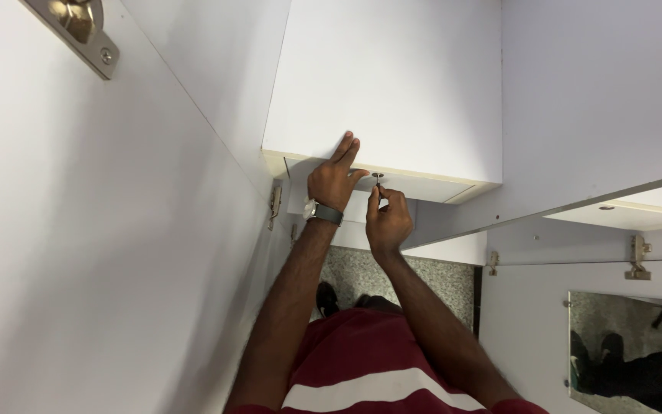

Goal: Cleaning the interior of a drawer and the exterior surface of a cabinet using a cloth.

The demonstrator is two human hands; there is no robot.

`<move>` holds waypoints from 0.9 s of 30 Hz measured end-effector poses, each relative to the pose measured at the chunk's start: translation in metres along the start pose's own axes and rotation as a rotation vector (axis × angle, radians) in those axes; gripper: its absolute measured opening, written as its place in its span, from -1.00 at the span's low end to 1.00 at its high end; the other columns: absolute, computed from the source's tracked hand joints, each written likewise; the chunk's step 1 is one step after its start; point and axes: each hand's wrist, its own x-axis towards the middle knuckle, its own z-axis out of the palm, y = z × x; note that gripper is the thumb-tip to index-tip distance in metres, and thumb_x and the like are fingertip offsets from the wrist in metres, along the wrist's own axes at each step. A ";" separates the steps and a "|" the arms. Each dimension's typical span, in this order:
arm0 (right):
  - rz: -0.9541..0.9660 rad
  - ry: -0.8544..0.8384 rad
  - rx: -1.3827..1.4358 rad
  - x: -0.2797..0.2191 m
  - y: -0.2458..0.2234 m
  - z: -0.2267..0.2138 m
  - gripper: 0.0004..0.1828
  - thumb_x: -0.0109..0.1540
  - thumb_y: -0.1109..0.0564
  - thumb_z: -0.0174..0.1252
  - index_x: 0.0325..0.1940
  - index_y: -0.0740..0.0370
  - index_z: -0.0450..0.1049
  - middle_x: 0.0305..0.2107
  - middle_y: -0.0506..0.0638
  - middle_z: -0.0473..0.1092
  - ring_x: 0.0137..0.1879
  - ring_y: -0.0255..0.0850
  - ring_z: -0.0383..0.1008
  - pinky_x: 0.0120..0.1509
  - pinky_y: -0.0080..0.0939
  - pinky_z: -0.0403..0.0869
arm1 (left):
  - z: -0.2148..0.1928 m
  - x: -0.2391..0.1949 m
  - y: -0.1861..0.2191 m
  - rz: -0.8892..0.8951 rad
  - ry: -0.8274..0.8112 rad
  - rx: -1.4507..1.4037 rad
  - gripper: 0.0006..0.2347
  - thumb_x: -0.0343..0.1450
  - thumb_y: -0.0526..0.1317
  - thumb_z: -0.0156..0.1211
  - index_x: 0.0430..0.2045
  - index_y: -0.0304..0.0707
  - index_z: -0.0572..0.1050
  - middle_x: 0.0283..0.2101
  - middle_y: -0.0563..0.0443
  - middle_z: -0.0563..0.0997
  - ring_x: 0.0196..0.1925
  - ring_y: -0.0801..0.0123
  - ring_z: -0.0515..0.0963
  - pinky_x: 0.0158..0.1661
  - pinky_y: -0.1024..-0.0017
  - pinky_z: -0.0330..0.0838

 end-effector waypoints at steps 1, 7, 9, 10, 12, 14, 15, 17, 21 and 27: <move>-0.002 -0.001 -0.004 -0.002 0.000 0.000 -0.81 0.30 0.13 0.34 -0.29 0.28 0.51 -0.32 0.02 0.55 -0.53 -0.29 0.48 -0.49 -0.24 0.42 | 0.001 -0.001 -0.002 -0.002 0.000 -0.005 -0.37 0.19 -0.03 0.55 0.19 0.01 0.50 0.36 0.29 0.43 -0.22 0.38 0.73 -0.27 0.42 0.63; 0.109 -0.030 0.151 -0.003 0.005 0.004 -0.79 0.30 0.11 0.35 -0.28 0.30 0.52 -0.35 0.03 0.55 -0.51 -0.26 0.47 -0.47 -0.24 0.41 | -0.003 -0.001 -0.002 0.022 0.027 -0.041 -0.38 0.20 -0.03 0.53 0.21 0.03 0.49 0.35 0.26 0.42 -0.18 0.36 0.74 -0.27 0.41 0.64; 0.179 -0.095 0.192 0.000 0.004 0.000 -0.78 0.30 0.08 0.34 -0.24 0.29 0.52 -0.40 0.02 0.55 -0.50 -0.30 0.50 -0.45 -0.26 0.42 | -0.006 -0.002 -0.002 0.012 -0.003 -0.043 -0.39 0.22 -0.05 0.53 0.21 0.01 0.49 0.36 0.25 0.42 -0.21 0.34 0.73 -0.26 0.40 0.64; 0.176 -0.096 0.193 0.003 0.003 -0.001 -0.78 0.30 0.08 0.34 -0.24 0.29 0.52 -0.40 0.02 0.55 -0.50 -0.30 0.50 -0.45 -0.26 0.42 | -0.004 -0.001 -0.003 0.012 0.000 -0.042 -0.39 0.22 -0.05 0.53 0.21 0.01 0.49 0.36 0.25 0.42 -0.21 0.34 0.73 -0.26 0.40 0.64; 0.028 -0.082 0.109 0.009 0.000 -0.004 -0.78 0.32 0.10 0.32 -0.26 0.30 0.51 -0.33 0.05 0.55 -0.49 -0.28 0.47 -0.43 -0.24 0.42 | 0.001 -0.001 -0.005 0.027 0.016 -0.048 -0.40 0.22 -0.05 0.53 0.20 0.00 0.49 0.36 0.26 0.42 -0.20 0.35 0.74 -0.25 0.41 0.64; -0.004 -0.087 0.095 0.013 0.003 -0.002 -0.78 0.32 0.09 0.32 -0.26 0.30 0.51 -0.32 0.04 0.55 -0.47 -0.28 0.48 -0.42 -0.25 0.43 | 0.001 0.000 -0.005 0.023 0.023 -0.056 -0.40 0.22 -0.05 0.53 0.20 0.01 0.49 0.37 0.27 0.42 -0.19 0.36 0.74 -0.24 0.41 0.64; -0.036 -0.090 0.081 0.014 0.005 -0.001 -0.78 0.32 0.09 0.33 -0.26 0.30 0.51 -0.32 0.04 0.54 -0.45 -0.28 0.49 -0.42 -0.25 0.43 | 0.002 0.000 -0.005 0.021 0.028 -0.065 -0.40 0.22 -0.05 0.52 0.19 0.01 0.49 0.37 0.28 0.42 -0.19 0.36 0.74 -0.24 0.42 0.64; -0.063 -0.090 0.037 0.012 0.006 0.001 -0.78 0.31 0.09 0.34 -0.25 0.30 0.52 -0.32 0.05 0.54 -0.45 -0.27 0.48 -0.40 -0.23 0.43 | 0.003 -0.006 -0.005 0.016 0.030 -0.073 -0.40 0.21 -0.05 0.52 0.19 0.02 0.49 0.37 0.28 0.41 -0.18 0.37 0.74 -0.23 0.42 0.64; -0.038 -0.063 0.071 0.017 0.001 -0.002 -0.78 0.29 0.07 0.37 -0.25 0.28 0.55 -0.32 0.02 0.55 -0.46 -0.27 0.47 -0.41 -0.23 0.43 | 0.003 -0.001 -0.006 0.023 0.025 -0.072 -0.39 0.21 -0.05 0.53 0.21 0.01 0.49 0.38 0.29 0.39 -0.17 0.36 0.73 -0.22 0.40 0.64; 0.853 -0.476 0.720 0.031 0.022 -0.005 -0.64 0.29 -0.13 0.24 -0.21 0.23 0.56 -0.39 -0.07 0.53 -0.45 -0.32 0.46 -0.39 -0.31 0.40 | 0.004 0.001 -0.006 0.021 -0.001 -0.068 -0.39 0.21 -0.06 0.54 0.20 0.02 0.49 0.38 0.27 0.40 -0.16 0.37 0.73 -0.21 0.40 0.64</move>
